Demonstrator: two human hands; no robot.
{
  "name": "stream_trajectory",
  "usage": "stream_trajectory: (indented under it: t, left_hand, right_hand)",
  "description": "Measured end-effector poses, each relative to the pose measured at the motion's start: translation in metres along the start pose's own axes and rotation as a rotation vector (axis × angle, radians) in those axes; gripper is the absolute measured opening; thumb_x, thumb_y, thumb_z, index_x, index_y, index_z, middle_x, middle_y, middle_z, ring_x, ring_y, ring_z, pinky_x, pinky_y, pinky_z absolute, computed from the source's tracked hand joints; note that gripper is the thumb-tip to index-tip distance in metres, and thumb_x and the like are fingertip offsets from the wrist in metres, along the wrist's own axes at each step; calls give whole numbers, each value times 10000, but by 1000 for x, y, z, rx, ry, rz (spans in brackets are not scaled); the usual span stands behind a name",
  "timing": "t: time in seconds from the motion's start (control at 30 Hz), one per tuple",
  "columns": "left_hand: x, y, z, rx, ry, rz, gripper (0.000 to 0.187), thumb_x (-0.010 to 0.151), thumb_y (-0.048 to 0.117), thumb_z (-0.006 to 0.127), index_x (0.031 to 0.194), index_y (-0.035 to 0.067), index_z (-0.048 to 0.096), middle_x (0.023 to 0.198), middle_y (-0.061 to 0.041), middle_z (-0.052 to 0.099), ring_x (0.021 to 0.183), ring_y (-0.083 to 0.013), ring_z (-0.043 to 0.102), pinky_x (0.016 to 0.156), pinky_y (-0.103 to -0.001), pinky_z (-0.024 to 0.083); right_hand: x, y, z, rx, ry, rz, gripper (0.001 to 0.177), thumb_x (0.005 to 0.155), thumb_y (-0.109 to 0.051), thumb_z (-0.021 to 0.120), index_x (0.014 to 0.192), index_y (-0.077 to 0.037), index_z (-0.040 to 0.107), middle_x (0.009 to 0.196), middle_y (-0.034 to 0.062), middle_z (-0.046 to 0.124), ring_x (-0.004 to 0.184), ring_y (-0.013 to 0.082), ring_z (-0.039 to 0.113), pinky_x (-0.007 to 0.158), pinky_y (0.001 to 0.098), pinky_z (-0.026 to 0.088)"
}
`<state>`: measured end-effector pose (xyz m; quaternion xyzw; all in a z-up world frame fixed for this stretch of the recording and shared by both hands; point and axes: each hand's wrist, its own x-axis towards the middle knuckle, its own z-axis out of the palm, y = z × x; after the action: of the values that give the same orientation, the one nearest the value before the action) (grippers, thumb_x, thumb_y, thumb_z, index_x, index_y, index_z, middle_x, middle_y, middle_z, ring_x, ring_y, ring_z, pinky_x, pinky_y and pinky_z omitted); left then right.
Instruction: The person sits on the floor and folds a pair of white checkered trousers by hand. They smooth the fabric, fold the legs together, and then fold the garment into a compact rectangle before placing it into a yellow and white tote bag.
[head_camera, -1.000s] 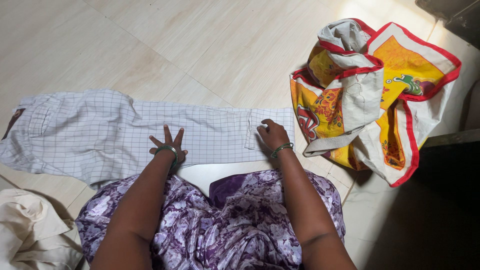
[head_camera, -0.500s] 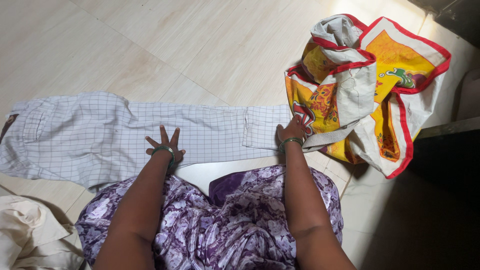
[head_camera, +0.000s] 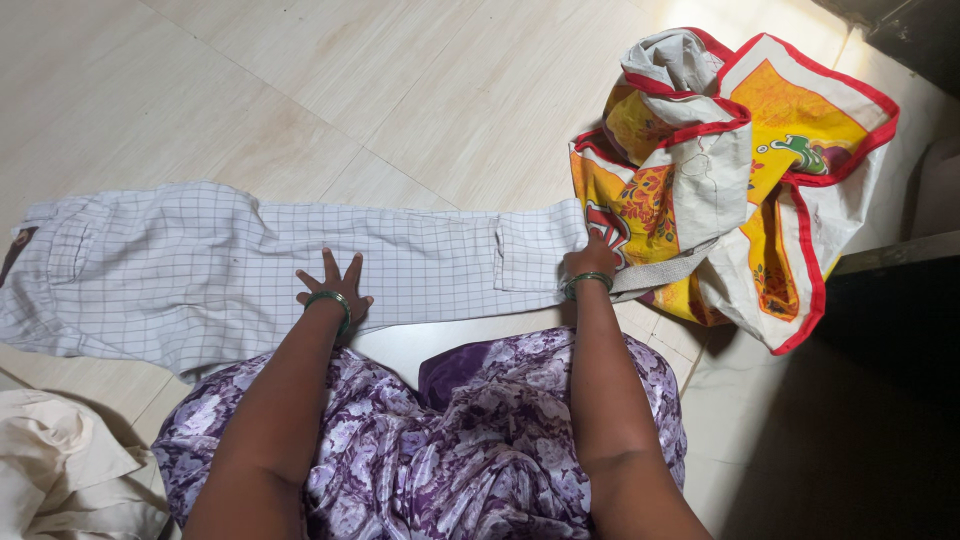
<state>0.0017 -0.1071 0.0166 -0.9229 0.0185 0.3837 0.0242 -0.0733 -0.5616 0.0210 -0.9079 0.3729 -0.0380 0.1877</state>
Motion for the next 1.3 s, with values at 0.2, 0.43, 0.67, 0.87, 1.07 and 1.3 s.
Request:
stream_trajectory:
  t: [0.2, 0.43, 0.67, 0.87, 1.07, 1.3]
  left_hand:
    - [-27, 19, -4, -71, 51, 177, 882, 942, 547, 610, 1639, 373, 97, 1738, -59, -74, 1558, -482, -49, 1192, -706, 195]
    - [-33, 36, 21, -208, 134, 450, 844, 945, 503, 593, 1625, 149, 239, 1583, -215, 393, 1433, -401, 435, 1210, -478, 347]
    - [-96, 76, 58, -580, 206, 609, 749, 919, 426, 641, 1539, 95, 382, 1501, -218, 500, 1381, -363, 490, 1147, -427, 398]
    - [-56, 69, 70, -897, 33, 496, 739, 930, 437, 628, 1532, 83, 387, 1444, -220, 573, 1310, -318, 600, 1112, -396, 454]
    - [-28, 71, 67, -782, 87, 403, 716, 937, 440, 620, 1531, 97, 415, 1370, -192, 649, 1260, -323, 635, 1084, -388, 481]
    - [-53, 83, 50, -786, 67, 506, 716, 929, 441, 598, 1531, 112, 390, 1315, -177, 679, 1221, -314, 652, 1053, -398, 499]
  right_hand:
    - [-26, -24, -60, 20, 106, 126, 266, 819, -115, 674, 1078, -71, 722, 1072, 236, 734, 1022, 428, 700, 895, 509, 560]
    - [-3, 14, -37, 121, -17, -77, 362, 793, -224, 762, 1123, -82, 718, 1079, 220, 737, 1037, 402, 697, 927, 472, 545]
    - [12, 41, -13, 21, -342, 7, 1005, 722, -276, 882, 1559, -174, 335, 1405, 254, 529, 1285, 395, 545, 1068, 422, 447]
    - [6, 43, -25, 54, -311, 8, 890, 716, -121, 748, 1547, -181, 434, 1368, 218, 631, 1250, 364, 626, 1057, 413, 494]
    - [-8, 23, -56, 70, -259, -97, 835, 717, -145, 796, 1497, -163, 500, 1335, 206, 662, 1206, 362, 656, 1039, 414, 509]
    - [-60, -48, -87, 34, -92, -458, 794, 708, -140, 841, 1432, -157, 516, 1189, 273, 684, 1092, 460, 647, 921, 506, 510]
